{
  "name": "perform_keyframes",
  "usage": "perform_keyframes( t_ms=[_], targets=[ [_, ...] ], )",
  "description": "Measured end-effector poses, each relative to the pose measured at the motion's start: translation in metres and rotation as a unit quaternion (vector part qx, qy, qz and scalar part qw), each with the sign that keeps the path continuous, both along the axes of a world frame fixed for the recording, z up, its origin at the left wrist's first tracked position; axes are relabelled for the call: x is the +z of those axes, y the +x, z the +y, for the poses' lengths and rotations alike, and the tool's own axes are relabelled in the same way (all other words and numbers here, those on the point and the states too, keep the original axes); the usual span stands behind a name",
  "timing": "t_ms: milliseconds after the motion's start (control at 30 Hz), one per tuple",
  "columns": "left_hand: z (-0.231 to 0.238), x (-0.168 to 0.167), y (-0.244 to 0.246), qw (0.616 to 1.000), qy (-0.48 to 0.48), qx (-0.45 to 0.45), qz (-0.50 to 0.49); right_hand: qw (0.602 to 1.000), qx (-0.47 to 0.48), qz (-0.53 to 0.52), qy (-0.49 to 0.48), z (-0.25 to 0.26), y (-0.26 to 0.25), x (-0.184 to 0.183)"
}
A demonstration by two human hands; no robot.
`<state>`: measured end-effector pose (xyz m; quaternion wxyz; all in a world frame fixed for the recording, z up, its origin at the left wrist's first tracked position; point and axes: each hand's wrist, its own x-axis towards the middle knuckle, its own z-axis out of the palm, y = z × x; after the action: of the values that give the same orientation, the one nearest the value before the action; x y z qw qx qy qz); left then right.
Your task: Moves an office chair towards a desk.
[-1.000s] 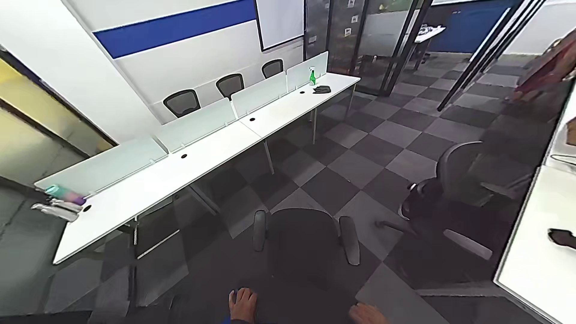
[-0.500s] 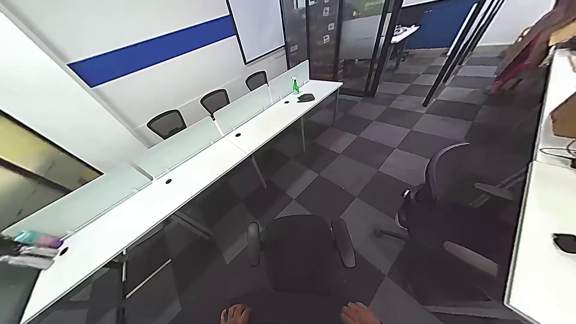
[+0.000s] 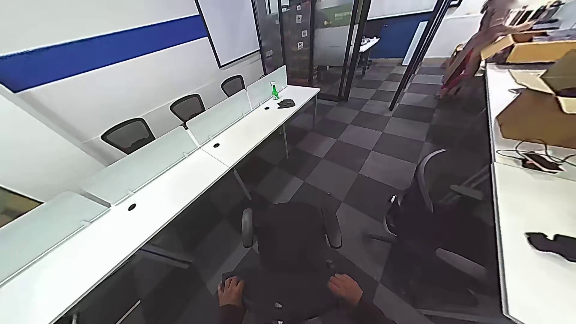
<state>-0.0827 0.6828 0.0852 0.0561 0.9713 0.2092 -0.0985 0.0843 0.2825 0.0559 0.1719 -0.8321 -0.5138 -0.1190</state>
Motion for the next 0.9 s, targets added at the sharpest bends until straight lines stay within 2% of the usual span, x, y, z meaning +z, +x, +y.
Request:
perform_keyframes(
  t_ms=[100,167,267,367,433,567,900],
  targets=[
    [0.03,0.002,0.061,0.999,-0.011,-0.012,0.037,0.997,-0.031,0.036,-0.053,0.025,0.043,0.008],
    [0.05,0.003,0.102,0.999,-0.014,-0.027,0.034,0.981,-0.086,0.114,-0.131,0.048,0.07,0.023],
    [0.069,0.013,0.166,0.998,-0.019,-0.023,0.054,0.915,-0.234,0.234,-0.23,0.088,0.111,0.049],
    [0.087,0.022,0.226,0.997,-0.021,-0.026,0.076,0.85,-0.369,0.303,-0.221,0.125,0.153,0.062],
    [0.097,0.024,0.263,0.996,-0.019,-0.031,0.086,0.823,-0.412,0.332,-0.207,0.142,0.184,0.065],
    [0.121,0.02,0.331,0.995,-0.007,-0.029,0.093,0.805,-0.421,0.344,-0.236,0.167,0.246,0.067],
    [0.164,0.011,0.466,0.997,-0.003,-0.018,0.076,0.826,-0.365,0.338,-0.265,0.196,0.385,0.064]
  ],
)
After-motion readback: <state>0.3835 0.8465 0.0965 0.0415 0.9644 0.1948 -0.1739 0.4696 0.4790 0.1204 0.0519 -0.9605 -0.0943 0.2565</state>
